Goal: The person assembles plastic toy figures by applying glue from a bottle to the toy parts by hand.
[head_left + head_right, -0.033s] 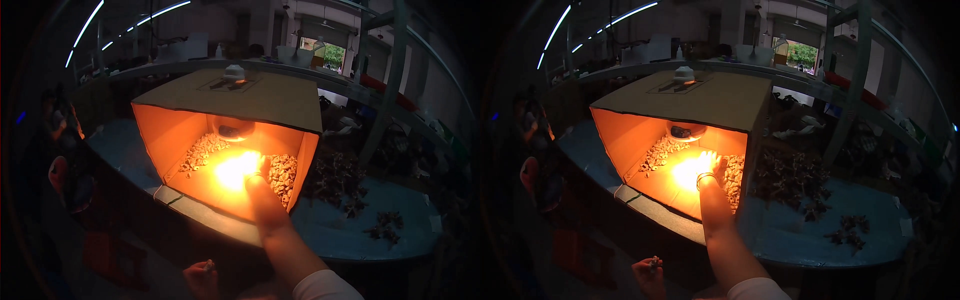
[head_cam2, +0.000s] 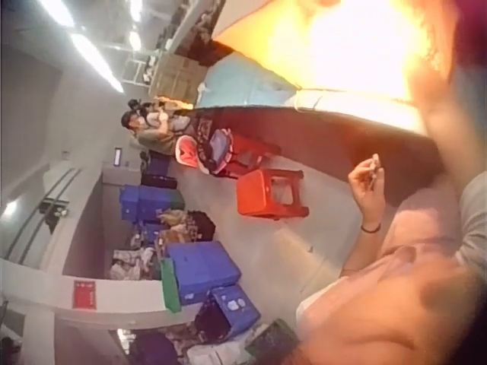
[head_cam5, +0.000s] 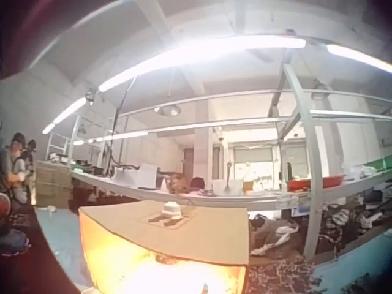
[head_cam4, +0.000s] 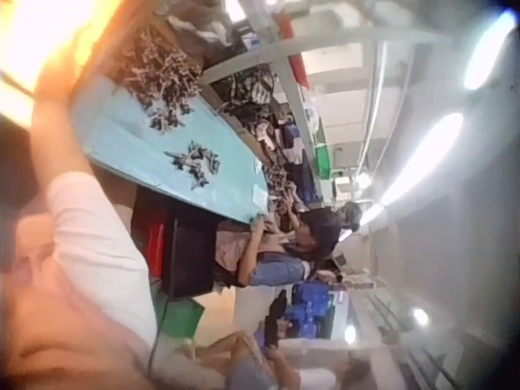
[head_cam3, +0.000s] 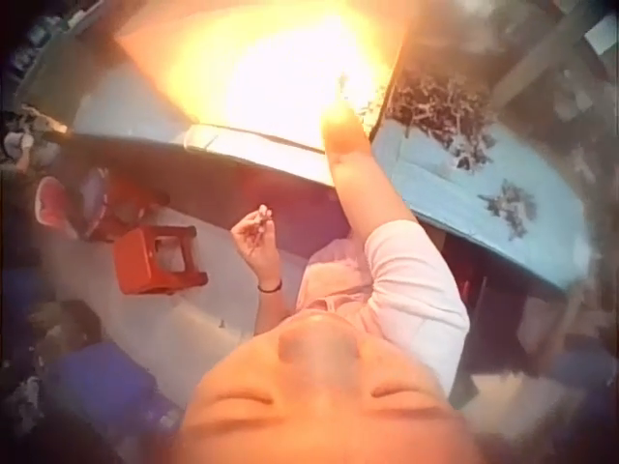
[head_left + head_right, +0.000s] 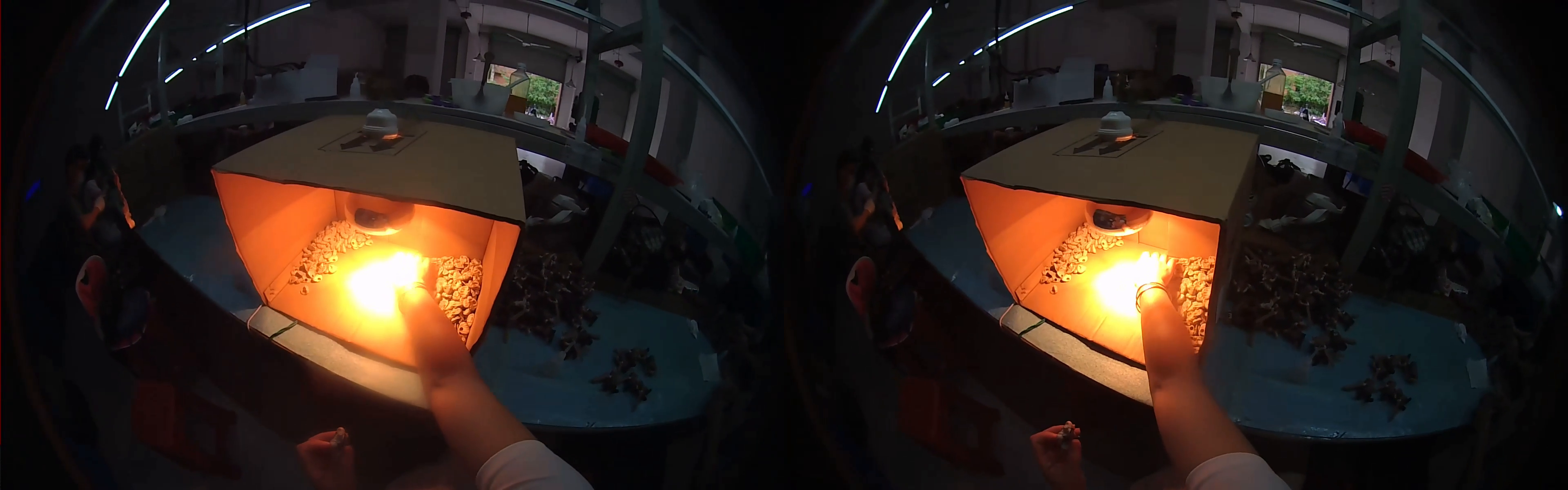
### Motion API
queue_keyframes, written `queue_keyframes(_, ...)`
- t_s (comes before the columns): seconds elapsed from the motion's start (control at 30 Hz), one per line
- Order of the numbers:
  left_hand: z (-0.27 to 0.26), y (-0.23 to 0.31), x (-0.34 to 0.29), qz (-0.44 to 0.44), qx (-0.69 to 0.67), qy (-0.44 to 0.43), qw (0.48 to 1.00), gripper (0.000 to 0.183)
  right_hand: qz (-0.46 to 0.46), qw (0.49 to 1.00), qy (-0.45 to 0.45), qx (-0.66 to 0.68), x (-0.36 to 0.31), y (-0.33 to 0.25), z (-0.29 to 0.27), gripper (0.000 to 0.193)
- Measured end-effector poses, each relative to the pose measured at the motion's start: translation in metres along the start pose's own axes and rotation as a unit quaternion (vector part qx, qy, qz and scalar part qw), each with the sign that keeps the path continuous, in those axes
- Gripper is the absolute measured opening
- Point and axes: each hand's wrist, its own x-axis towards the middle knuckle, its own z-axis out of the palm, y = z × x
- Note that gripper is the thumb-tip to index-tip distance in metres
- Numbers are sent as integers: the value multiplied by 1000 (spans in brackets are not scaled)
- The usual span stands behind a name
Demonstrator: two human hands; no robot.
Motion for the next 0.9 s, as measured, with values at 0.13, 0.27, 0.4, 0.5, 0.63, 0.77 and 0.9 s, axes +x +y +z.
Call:
queue_keyframes(0.13,0,-3,0,-14,-12,-2,1000,25,-46,982,-117,-143,-23,28,-39,34)
queue_keyframes(0.27,12,-8,4,-30,-14,-45,998,25,-38,979,-124,-155,-32,51,-19,28)
queue_keyframes(0.4,25,-8,1,-21,-39,-65,997,26,-35,993,-42,-103,-23,23,6,19)
queue_keyframes(0.5,25,-3,-4,-15,-53,-76,996,26,-42,997,29,-58,-41,19,28,15)
queue_keyframes(0.63,36,1,-18,-29,-69,-96,993,26,-40,990,135,-14,-62,50,52,18)
queue_keyframes(0.77,29,7,-20,-35,-45,-85,995,26,-86,971,200,102,-105,43,-7,17)
queue_keyframes(0.9,44,-3,-19,-55,-22,-102,993,28,-83,976,179,87,-109,68,-4,17)
